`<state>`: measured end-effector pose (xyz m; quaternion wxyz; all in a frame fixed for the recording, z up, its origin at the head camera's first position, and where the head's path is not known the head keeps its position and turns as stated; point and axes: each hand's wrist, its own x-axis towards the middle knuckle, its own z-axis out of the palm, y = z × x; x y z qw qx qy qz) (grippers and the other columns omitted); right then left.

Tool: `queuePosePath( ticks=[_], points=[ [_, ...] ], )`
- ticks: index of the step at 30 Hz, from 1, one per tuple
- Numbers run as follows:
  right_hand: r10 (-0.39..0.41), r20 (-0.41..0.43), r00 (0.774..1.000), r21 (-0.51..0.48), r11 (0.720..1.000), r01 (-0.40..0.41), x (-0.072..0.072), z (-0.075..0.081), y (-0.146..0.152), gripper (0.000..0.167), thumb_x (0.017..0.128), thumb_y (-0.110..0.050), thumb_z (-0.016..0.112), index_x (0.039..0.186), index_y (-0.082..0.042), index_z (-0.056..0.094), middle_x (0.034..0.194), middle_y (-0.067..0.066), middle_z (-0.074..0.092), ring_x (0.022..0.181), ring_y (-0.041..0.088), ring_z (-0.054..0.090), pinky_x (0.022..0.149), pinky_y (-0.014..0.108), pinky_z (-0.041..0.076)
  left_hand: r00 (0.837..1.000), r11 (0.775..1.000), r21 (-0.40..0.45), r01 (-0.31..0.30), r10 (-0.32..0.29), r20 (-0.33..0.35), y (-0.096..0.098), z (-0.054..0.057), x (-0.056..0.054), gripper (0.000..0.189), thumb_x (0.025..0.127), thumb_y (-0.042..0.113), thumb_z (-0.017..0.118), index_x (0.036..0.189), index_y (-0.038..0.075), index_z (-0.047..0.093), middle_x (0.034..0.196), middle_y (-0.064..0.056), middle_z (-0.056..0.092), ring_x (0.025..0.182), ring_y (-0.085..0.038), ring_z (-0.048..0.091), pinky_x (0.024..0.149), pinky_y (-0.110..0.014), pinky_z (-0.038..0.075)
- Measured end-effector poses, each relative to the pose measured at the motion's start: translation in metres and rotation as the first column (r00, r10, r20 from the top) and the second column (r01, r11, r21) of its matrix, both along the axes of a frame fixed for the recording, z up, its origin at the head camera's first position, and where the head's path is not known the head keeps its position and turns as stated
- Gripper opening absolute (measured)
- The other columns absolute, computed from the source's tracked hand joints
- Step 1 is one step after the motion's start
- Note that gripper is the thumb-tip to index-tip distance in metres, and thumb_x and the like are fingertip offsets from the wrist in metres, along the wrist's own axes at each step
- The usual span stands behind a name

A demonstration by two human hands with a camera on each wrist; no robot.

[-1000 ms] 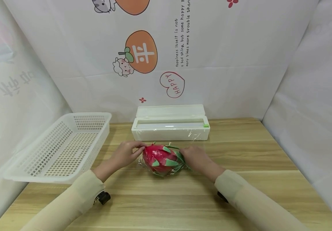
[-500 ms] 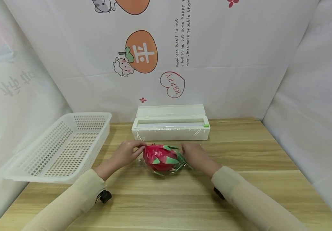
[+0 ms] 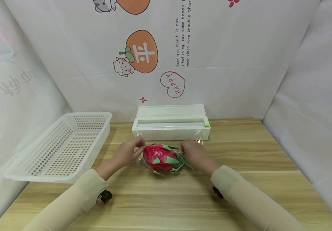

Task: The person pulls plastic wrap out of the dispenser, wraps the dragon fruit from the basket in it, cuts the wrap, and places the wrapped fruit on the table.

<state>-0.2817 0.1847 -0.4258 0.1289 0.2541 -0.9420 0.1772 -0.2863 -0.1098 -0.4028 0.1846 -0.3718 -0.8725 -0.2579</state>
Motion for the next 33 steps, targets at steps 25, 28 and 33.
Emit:
queuePosePath(
  ticks=[25, 28, 33],
  points=[
    [0.221, 0.208, 0.953, 0.12, 0.961, -0.249, 0.023, -0.002, 0.024, 0.051, 0.092, -0.006, 0.051, 0.141, -0.005, 0.037, 0.127, 0.015, 0.057, 0.114, 0.029, 0.057, 0.094, 0.048, 0.048, 0.906, 0.966, -0.23, 0.12, -0.202, -0.372, -0.012, -0.012, 0.0, 0.042, 0.076, 0.003, 0.068, 0.118, -0.002, 0.061, 0.11, -0.013, 0.068, 0.098, -0.024, 0.067, 0.083, -0.034, 0.055],
    [0.206, 0.238, 0.949, 0.153, 0.957, -0.246, 0.025, -0.004, 0.027, 0.064, 0.09, -0.012, 0.055, 0.148, -0.006, 0.028, 0.138, 0.017, 0.049, 0.125, 0.032, 0.049, 0.101, 0.049, 0.042, 0.916, 0.955, -0.274, 0.117, -0.21, -0.341, -0.014, -0.012, 0.003, 0.053, 0.075, 0.011, 0.071, 0.125, -0.001, 0.057, 0.117, -0.014, 0.065, 0.104, -0.026, 0.065, 0.088, -0.036, 0.053],
    [0.229, 0.195, 0.954, 0.214, 0.939, -0.269, 0.029, -0.01, 0.029, 0.082, 0.09, -0.028, 0.065, 0.152, -0.003, 0.019, 0.145, 0.019, 0.042, 0.13, 0.034, 0.044, 0.105, 0.048, 0.038, 0.923, 0.934, -0.339, 0.112, -0.224, -0.313, -0.018, -0.013, 0.007, 0.073, 0.074, 0.032, 0.075, 0.136, 0.001, 0.05, 0.128, -0.015, 0.057, 0.116, -0.029, 0.056, 0.098, -0.041, 0.047]
  ],
)
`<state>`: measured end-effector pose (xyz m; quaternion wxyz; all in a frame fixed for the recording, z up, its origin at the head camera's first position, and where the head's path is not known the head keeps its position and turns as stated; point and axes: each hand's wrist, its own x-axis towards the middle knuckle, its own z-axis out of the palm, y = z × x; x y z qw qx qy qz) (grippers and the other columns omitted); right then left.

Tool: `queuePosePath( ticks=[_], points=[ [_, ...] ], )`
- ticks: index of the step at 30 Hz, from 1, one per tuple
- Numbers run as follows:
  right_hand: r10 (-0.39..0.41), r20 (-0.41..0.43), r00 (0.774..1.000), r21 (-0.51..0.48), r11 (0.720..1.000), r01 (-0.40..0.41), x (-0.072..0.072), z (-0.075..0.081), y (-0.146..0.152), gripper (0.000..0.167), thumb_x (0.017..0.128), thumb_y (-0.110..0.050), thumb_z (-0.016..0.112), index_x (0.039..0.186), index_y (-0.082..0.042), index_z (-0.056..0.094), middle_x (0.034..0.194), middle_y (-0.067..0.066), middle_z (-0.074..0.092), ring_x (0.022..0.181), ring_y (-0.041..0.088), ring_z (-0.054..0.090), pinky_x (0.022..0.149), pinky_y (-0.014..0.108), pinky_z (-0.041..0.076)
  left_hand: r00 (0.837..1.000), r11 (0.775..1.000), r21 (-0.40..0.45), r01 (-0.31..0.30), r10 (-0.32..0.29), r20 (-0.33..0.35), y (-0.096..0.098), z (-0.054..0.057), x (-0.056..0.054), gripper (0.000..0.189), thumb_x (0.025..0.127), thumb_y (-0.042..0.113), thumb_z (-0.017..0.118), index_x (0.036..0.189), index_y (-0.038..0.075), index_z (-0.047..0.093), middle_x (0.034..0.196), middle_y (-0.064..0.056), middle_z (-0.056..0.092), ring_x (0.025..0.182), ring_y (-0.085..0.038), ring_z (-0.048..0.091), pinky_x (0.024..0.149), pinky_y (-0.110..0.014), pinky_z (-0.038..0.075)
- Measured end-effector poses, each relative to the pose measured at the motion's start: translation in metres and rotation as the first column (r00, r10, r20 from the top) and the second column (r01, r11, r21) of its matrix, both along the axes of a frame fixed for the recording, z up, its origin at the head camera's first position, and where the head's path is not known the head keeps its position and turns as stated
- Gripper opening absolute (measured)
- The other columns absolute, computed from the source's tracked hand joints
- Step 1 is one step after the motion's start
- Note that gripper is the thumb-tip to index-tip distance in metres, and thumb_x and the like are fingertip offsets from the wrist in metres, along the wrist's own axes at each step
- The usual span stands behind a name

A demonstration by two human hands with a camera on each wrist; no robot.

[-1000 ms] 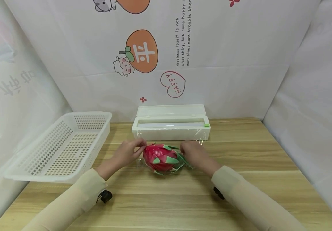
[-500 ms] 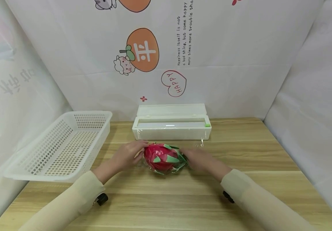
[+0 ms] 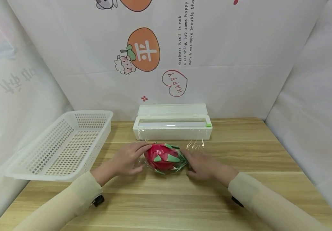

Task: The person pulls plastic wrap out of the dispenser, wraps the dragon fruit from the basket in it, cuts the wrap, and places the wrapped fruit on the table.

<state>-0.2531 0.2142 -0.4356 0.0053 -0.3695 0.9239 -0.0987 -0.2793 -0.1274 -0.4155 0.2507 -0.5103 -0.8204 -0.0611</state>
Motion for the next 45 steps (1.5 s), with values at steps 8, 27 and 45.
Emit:
queuePosePath(
  ticks=[8, 27, 45],
  points=[
    [0.053, -0.161, 0.986, -0.022, 0.998, -0.057, 0.004, -0.004, -0.001, 0.083, 0.089, -0.031, 0.07, 0.148, 0.004, 0.024, 0.135, 0.026, 0.049, 0.123, 0.041, 0.049, 0.101, 0.054, 0.041, 0.999, 0.998, -0.053, -0.037, 0.036, -0.025, 0.001, -0.007, -0.002, 0.093, 0.075, 0.057, 0.075, 0.142, 0.001, 0.042, 0.135, -0.016, 0.051, 0.122, -0.029, 0.05, 0.103, -0.043, 0.042],
    [0.058, -0.226, 0.972, -0.086, 0.993, -0.079, 0.004, 0.0, -0.011, 0.084, 0.083, -0.027, 0.078, 0.144, 0.004, 0.029, 0.128, 0.024, 0.055, 0.113, 0.038, 0.056, 0.095, 0.051, 0.047, 0.993, 0.988, -0.099, -0.122, 0.122, -0.002, 0.005, -0.01, -0.005, 0.101, 0.071, 0.061, 0.077, 0.141, -0.003, 0.041, 0.133, -0.018, 0.052, 0.121, -0.031, 0.05, 0.103, -0.043, 0.041],
    [0.027, -0.355, 0.935, -0.036, 0.998, -0.042, -0.001, -0.009, -0.021, 0.073, 0.085, -0.017, 0.075, 0.139, 0.01, 0.033, 0.118, 0.025, 0.06, 0.105, 0.036, 0.061, 0.088, 0.047, 0.052, 0.982, 0.984, -0.071, -0.165, 0.157, -0.106, 0.016, -0.013, -0.006, 0.083, 0.075, 0.048, 0.08, 0.132, -0.004, 0.048, 0.118, -0.018, 0.057, 0.11, -0.031, 0.057, 0.095, -0.043, 0.047]
  ],
)
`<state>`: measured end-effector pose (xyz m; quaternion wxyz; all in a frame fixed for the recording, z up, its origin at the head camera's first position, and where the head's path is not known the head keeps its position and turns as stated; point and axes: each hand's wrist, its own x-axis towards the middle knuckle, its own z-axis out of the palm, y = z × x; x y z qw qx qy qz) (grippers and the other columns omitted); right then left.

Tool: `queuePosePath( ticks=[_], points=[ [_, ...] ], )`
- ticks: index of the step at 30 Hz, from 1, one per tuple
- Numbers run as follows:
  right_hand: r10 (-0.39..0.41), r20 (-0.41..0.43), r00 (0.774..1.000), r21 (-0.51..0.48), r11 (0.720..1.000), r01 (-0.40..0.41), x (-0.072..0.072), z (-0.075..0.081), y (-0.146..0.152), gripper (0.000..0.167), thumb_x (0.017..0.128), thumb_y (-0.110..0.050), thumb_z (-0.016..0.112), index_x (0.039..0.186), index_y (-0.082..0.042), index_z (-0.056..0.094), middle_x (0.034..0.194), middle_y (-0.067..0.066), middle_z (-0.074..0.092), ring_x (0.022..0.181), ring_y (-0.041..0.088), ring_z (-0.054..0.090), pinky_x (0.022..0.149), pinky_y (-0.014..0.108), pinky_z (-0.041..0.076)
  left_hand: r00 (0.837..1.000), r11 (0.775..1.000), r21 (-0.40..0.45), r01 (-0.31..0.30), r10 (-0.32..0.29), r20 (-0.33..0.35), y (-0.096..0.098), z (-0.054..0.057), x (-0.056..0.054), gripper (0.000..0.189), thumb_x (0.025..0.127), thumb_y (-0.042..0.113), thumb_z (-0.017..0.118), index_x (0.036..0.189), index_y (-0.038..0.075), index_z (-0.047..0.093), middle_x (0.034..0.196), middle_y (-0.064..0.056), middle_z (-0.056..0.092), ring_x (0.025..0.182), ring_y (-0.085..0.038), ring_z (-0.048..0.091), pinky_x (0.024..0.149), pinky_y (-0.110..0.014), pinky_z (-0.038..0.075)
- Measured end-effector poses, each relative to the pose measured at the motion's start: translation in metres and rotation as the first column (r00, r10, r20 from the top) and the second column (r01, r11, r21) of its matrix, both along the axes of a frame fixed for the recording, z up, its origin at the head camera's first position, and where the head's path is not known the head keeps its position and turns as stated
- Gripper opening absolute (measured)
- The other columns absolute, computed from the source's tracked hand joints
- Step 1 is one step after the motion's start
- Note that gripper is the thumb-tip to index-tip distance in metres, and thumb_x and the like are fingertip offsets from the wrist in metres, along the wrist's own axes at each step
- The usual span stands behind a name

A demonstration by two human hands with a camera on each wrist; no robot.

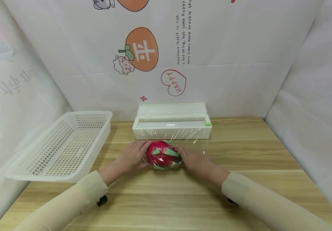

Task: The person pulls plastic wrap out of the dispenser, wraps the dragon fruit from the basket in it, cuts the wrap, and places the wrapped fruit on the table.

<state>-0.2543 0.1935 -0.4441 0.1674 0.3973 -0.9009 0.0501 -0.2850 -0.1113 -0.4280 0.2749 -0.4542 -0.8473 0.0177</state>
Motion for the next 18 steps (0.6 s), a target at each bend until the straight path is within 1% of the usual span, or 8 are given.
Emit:
queuePosePath(
  ticks=[3, 7, 11, 18],
  points=[
    [-0.029, 0.001, 1.0, 0.057, 0.998, 0.028, 0.0007, -0.0002, -0.0005, 0.07, 0.089, -0.015, 0.07, 0.141, 0.011, 0.031, 0.123, 0.026, 0.058, 0.11, 0.037, 0.06, 0.09, 0.047, 0.051, 1.0, 1.0, 0.008, 0.0, 0.001, -0.019, 0.001, -0.0003, -0.0004, 0.081, 0.075, 0.048, 0.08, 0.13, -0.003, 0.049, 0.116, -0.017, 0.058, 0.108, -0.031, 0.058, 0.095, -0.042, 0.048],
    [-0.025, 0.005, 1.0, 0.08, 0.997, 0.024, 0.0015, -0.0001, -0.0017, 0.065, 0.092, -0.01, 0.064, 0.144, 0.009, 0.029, 0.127, 0.026, 0.054, 0.114, 0.039, 0.057, 0.091, 0.049, 0.05, 1.0, 1.0, 0.014, -0.006, 0.007, -0.023, 0.002, -0.0006, -0.0007, 0.079, 0.075, 0.045, 0.081, 0.129, -0.002, 0.049, 0.114, -0.016, 0.057, 0.107, -0.03, 0.058, 0.094, -0.041, 0.048],
    [-0.008, -0.015, 1.0, 0.095, 0.995, 0.01, 0.001, -0.001, -0.0026, 0.066, 0.092, -0.008, 0.064, 0.145, 0.006, 0.028, 0.124, 0.026, 0.053, 0.112, 0.039, 0.057, 0.089, 0.051, 0.051, 1.0, 1.0, 0.017, -0.005, 0.006, -0.016, 0.0025, -0.001, -0.001, 0.079, 0.075, 0.043, 0.082, 0.129, -0.003, 0.048, 0.114, -0.016, 0.057, 0.106, -0.03, 0.058, 0.094, -0.042, 0.048],
    [0.012, -0.071, 0.997, 0.13, 0.992, -0.002, 0.0009, -0.0014, -0.0037, 0.067, 0.09, -0.007, 0.067, 0.143, 0.008, 0.029, 0.12, 0.024, 0.054, 0.105, 0.036, 0.059, 0.086, 0.047, 0.053, 1.0, 1.0, 0.0, -0.024, 0.024, 0.007, 0.0026, -0.0021, -0.0013, 0.083, 0.076, 0.05, 0.078, 0.131, -0.002, 0.045, 0.115, -0.015, 0.056, 0.108, -0.029, 0.056, 0.096, -0.041, 0.046]
  ],
)
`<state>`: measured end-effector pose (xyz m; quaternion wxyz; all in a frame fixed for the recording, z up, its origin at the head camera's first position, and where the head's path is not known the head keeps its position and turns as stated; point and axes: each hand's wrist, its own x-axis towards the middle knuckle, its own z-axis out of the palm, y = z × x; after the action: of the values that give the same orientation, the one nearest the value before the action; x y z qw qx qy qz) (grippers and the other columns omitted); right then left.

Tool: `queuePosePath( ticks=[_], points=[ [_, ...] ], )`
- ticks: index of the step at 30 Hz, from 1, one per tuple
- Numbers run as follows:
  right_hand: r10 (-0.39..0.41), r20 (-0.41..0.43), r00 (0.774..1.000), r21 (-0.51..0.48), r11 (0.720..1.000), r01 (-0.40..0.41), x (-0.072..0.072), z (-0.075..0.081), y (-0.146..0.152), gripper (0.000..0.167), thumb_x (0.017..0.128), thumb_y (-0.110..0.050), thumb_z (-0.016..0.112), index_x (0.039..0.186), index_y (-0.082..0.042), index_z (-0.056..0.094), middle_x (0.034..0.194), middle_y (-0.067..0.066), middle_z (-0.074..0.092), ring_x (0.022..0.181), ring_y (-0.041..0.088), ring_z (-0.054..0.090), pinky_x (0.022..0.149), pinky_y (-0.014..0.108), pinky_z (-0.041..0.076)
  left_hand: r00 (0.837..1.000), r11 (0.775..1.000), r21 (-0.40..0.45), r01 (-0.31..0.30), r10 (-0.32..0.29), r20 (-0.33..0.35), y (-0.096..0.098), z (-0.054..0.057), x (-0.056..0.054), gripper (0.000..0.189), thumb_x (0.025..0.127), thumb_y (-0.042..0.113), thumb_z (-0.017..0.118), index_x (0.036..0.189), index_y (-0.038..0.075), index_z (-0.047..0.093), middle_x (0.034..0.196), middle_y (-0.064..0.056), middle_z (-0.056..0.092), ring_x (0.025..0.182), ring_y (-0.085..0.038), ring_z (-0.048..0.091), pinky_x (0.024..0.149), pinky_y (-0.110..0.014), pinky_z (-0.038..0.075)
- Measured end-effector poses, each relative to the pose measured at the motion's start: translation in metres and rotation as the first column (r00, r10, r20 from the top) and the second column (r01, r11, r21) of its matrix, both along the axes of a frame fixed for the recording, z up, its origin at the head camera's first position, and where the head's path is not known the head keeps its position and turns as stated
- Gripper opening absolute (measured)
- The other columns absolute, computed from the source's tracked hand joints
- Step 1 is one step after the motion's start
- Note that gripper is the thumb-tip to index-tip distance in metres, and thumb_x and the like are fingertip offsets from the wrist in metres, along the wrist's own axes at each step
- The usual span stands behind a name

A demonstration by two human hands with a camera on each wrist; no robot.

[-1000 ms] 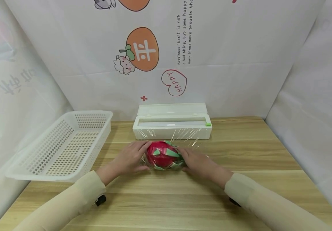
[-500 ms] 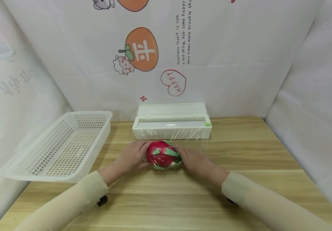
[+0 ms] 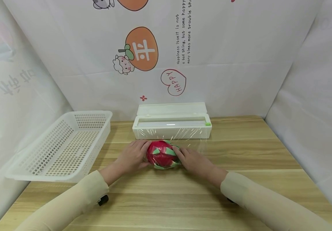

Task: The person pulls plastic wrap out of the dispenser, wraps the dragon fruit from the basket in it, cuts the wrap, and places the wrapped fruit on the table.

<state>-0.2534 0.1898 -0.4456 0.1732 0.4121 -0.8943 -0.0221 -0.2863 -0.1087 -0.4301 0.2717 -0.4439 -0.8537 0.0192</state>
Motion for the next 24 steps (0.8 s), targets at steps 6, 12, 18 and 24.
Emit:
queuePosePath(
  ticks=[6, 12, 18, 24],
  points=[
    [0.024, -0.016, 1.0, 0.0, 1.0, -0.024, -0.0004, 0.0, -0.0004, 0.069, 0.087, -0.004, 0.068, 0.142, 0.009, 0.028, 0.118, 0.024, 0.053, 0.101, 0.035, 0.059, 0.083, 0.045, 0.054, 1.0, 1.0, -0.002, -0.011, 0.011, -0.002, 0.0023, 0.0014, 0.0006, 0.082, 0.074, 0.05, 0.08, 0.128, -0.002, 0.047, 0.111, -0.014, 0.056, 0.105, -0.029, 0.056, 0.095, -0.041, 0.046],
    [0.031, -0.014, 0.999, -0.012, 0.999, -0.031, -0.0025, -0.0012, -0.0014, 0.07, 0.087, -0.005, 0.07, 0.141, 0.01, 0.028, 0.117, 0.026, 0.053, 0.1, 0.037, 0.06, 0.083, 0.045, 0.054, 0.999, 1.0, -0.008, -0.024, 0.024, -0.041, 0.005, 0.0024, 0.0009, 0.079, 0.071, 0.047, 0.082, 0.123, -0.003, 0.05, 0.104, -0.014, 0.057, 0.098, -0.029, 0.057, 0.091, -0.039, 0.047],
    [0.039, -0.008, 0.999, -0.023, 0.999, -0.039, -0.0036, -0.0012, 0.0005, 0.072, 0.086, -0.004, 0.071, 0.142, 0.009, 0.027, 0.115, 0.023, 0.053, 0.097, 0.034, 0.06, 0.081, 0.043, 0.055, 0.998, 1.0, -0.009, -0.017, 0.017, -0.054, 0.0049, 0.0015, 0.0001, 0.078, 0.073, 0.052, 0.079, 0.122, -0.002, 0.05, 0.103, -0.013, 0.057, 0.097, -0.028, 0.058, 0.09, -0.039, 0.048],
    [0.084, -0.024, 0.996, -0.051, 0.995, -0.085, -0.0018, 0.0016, 0.0023, 0.072, 0.084, 0.003, 0.07, 0.142, 0.008, 0.028, 0.11, 0.02, 0.053, 0.092, 0.03, 0.059, 0.076, 0.039, 0.056, 0.998, 1.0, -0.015, -0.001, 0.0, -0.066, 0.0024, 0.001, -0.0011, 0.078, 0.073, 0.055, 0.077, 0.12, 0.0, 0.05, 0.101, -0.012, 0.058, 0.093, -0.027, 0.057, 0.087, -0.038, 0.049]
  ],
)
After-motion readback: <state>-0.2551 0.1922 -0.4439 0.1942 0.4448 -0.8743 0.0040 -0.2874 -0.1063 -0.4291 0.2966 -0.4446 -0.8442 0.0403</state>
